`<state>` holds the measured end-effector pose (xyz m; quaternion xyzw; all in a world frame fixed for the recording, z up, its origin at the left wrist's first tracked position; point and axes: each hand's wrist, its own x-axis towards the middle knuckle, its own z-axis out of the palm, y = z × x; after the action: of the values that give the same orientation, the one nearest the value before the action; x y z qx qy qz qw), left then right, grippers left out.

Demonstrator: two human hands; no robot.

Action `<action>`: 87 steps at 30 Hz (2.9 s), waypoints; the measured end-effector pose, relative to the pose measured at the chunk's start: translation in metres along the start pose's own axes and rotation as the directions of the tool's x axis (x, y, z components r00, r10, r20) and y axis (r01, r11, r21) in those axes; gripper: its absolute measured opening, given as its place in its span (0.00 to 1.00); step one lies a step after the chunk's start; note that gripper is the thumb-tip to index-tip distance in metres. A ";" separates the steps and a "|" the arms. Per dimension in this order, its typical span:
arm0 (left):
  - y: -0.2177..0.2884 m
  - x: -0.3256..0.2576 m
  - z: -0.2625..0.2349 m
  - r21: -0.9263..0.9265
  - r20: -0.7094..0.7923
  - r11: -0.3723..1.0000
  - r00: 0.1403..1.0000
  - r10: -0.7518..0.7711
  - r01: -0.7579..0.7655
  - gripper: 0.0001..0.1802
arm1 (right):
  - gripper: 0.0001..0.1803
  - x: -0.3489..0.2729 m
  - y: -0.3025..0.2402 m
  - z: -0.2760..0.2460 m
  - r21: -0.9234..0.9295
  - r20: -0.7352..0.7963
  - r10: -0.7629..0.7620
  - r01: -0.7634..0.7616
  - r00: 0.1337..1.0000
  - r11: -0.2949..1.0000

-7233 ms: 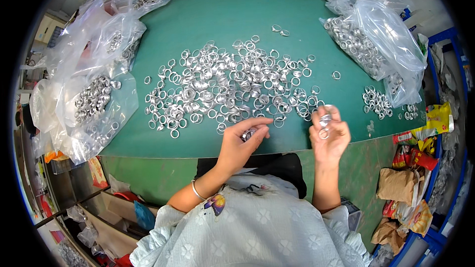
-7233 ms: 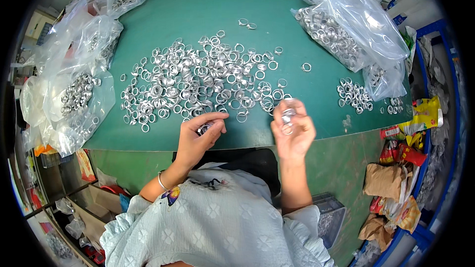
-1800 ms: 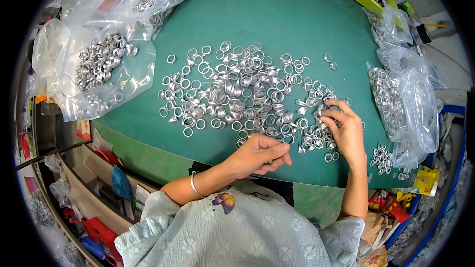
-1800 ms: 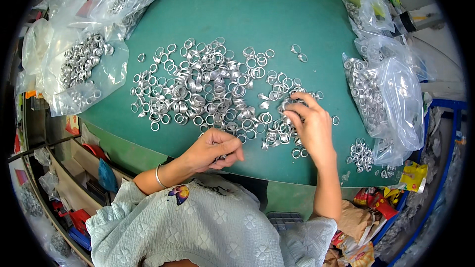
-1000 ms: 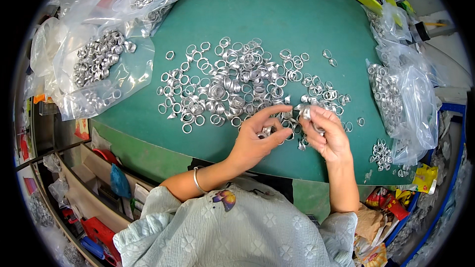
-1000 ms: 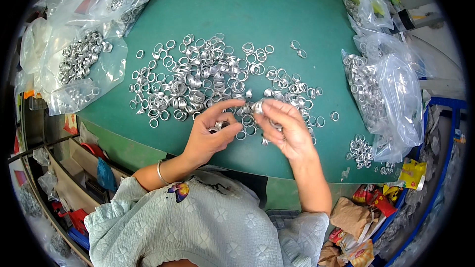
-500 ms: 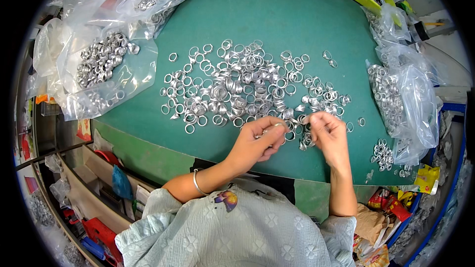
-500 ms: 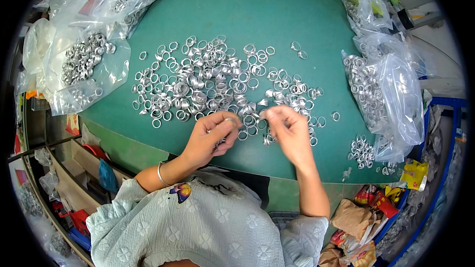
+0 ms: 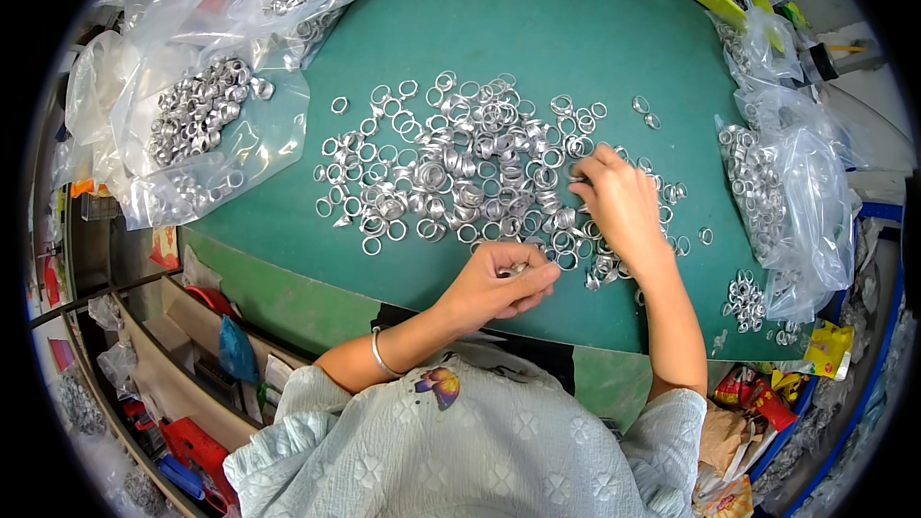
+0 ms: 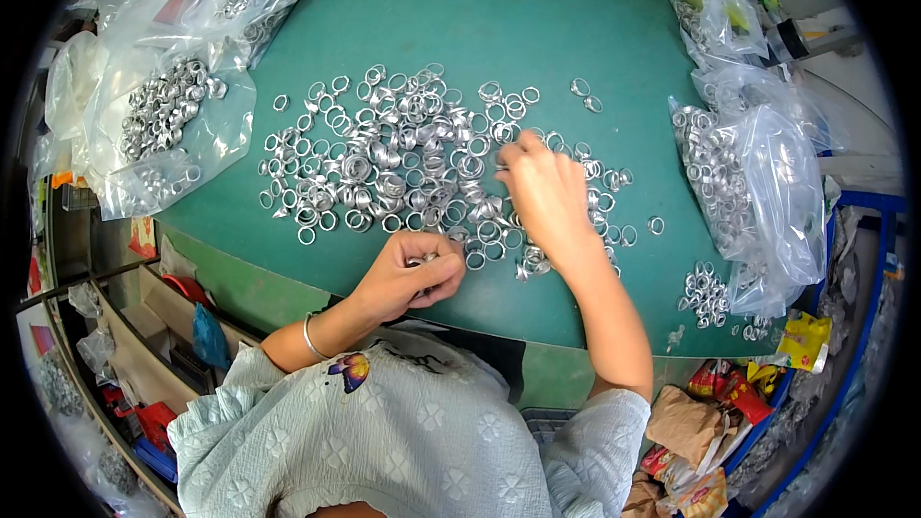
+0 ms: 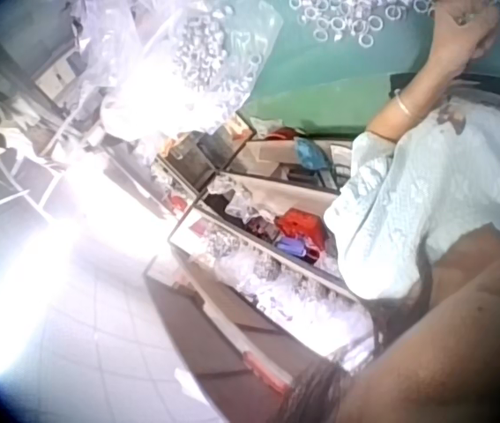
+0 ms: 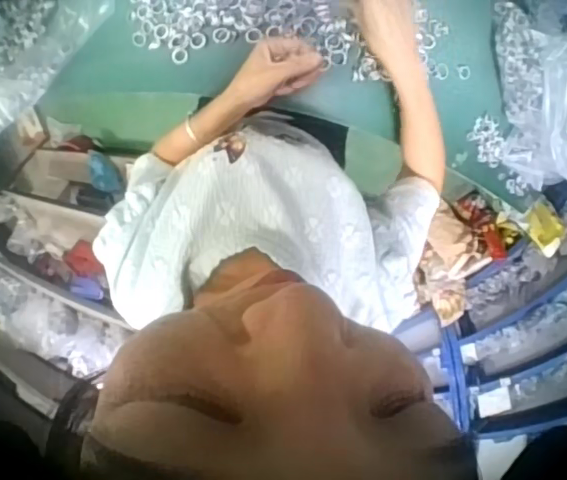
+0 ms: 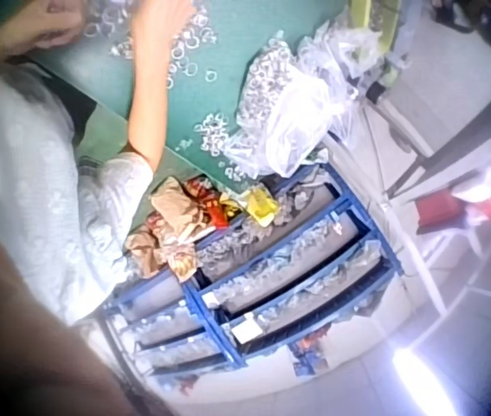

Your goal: The person sorts small metal rings and buckles by hand on a green worktable, picking them from a central pile and organizing them into smaller groups.

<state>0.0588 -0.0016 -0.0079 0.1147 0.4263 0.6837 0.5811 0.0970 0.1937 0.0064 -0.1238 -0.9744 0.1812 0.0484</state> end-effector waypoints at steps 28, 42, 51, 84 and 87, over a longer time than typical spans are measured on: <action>0.005 -0.006 0.012 0.104 -0.107 0.993 0.993 -0.047 0.058 0.10 | 0.06 -0.020 -0.029 0.017 0.117 -0.079 -0.044 0.053 0.996 0.992; 0.006 -0.006 0.020 0.297 -0.255 0.916 0.902 0.348 -0.269 0.12 | 0.11 -0.076 -0.030 0.011 0.718 0.487 -0.026 -0.417 0.873 -0.558; 0.007 -0.012 0.018 0.407 -0.105 0.824 0.876 0.470 -0.394 0.18 | 0.10 -0.081 -0.042 0.010 0.826 0.377 0.059 -0.307 0.924 -0.472; 0.006 -0.008 0.017 0.109 -0.215 0.966 0.943 0.255 -0.236 0.16 | 0.09 -0.084 -0.070 0.012 0.989 0.051 0.378 -0.100 0.924 0.112; 0.006 -0.008 0.017 0.080 -0.219 0.969 0.944 0.245 -0.233 0.17 | 0.09 -0.086 -0.070 0.015 0.988 0.004 0.365 -0.060 0.931 0.143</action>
<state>0.0684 -0.0007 0.0095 0.1019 0.4910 0.7462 0.4378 0.1627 0.1032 0.0137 -0.2220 -0.5883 0.7499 0.2056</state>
